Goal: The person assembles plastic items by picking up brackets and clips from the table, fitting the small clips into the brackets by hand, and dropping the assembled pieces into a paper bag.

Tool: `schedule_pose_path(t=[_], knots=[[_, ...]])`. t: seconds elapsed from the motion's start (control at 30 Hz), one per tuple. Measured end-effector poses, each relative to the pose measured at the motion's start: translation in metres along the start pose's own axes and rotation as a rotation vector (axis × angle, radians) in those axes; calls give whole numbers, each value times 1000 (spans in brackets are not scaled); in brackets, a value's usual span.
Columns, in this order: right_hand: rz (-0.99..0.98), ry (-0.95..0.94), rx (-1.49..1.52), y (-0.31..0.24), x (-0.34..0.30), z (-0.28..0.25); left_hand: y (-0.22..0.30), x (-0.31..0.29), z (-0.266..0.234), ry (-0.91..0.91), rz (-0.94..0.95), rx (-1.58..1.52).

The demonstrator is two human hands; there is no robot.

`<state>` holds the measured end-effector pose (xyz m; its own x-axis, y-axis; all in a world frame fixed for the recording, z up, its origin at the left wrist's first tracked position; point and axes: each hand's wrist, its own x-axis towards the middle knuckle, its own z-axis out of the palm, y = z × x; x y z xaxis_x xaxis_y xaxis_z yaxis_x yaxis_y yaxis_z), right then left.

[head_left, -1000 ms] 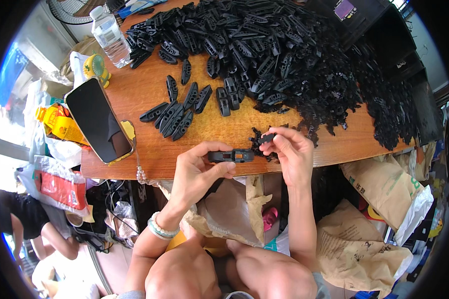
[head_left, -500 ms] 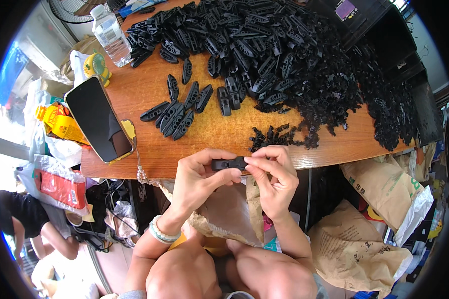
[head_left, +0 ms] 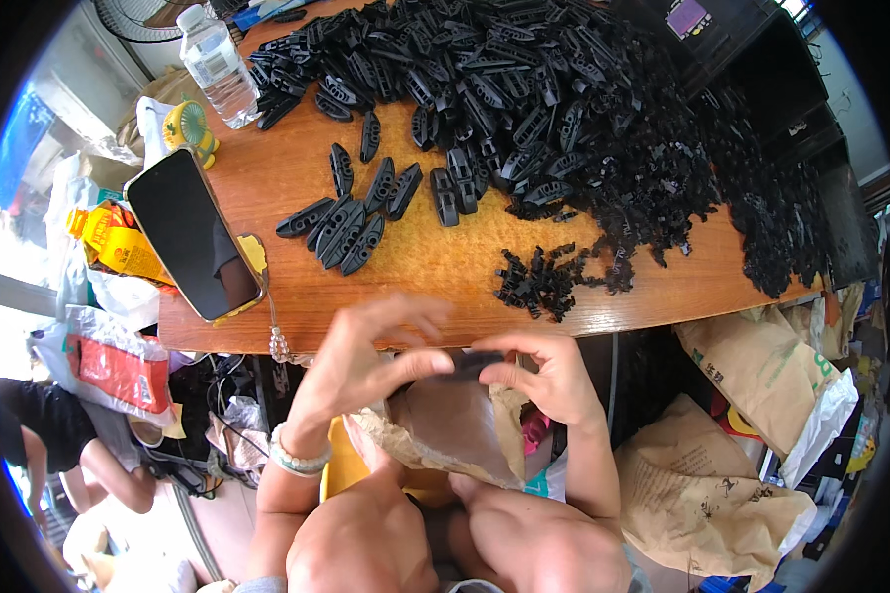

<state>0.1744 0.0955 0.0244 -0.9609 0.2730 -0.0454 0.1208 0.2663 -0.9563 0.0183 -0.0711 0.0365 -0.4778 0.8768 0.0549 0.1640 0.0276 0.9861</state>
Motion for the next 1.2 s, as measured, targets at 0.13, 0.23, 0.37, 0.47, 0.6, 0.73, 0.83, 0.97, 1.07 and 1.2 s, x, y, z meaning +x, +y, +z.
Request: schedule_pose_path(t=[0.13,0.23,0.37,0.47,0.6,0.73,0.83,0.97,1.07,1.2], knots=[[-24,195,139,6,17,-14,-23,25,-6,508,252,875],[-272,641,-546,26,60,-42,-33,29,-11,510,185,1137],[-284,609,-910,47,88,-70,-38,25,-6,512,207,1011],[-230,594,-957,48,87,-72,-34,21,1,508,175,706],[-257,575,-970,46,83,-68,-36,14,-1,457,-101,30],[-245,549,-968,46,79,-64,-30,14,-4,411,-232,-257],[-223,553,-960,44,81,-63,-34,13,-3,401,-202,-439],[-247,582,-882,40,78,-60,-33,11,0,362,-213,-356],[-269,609,-797,29,71,-56,-32,11,2,338,-214,-445],[-339,612,-430,19,62,-34,-29,9,7,320,-276,-629]])
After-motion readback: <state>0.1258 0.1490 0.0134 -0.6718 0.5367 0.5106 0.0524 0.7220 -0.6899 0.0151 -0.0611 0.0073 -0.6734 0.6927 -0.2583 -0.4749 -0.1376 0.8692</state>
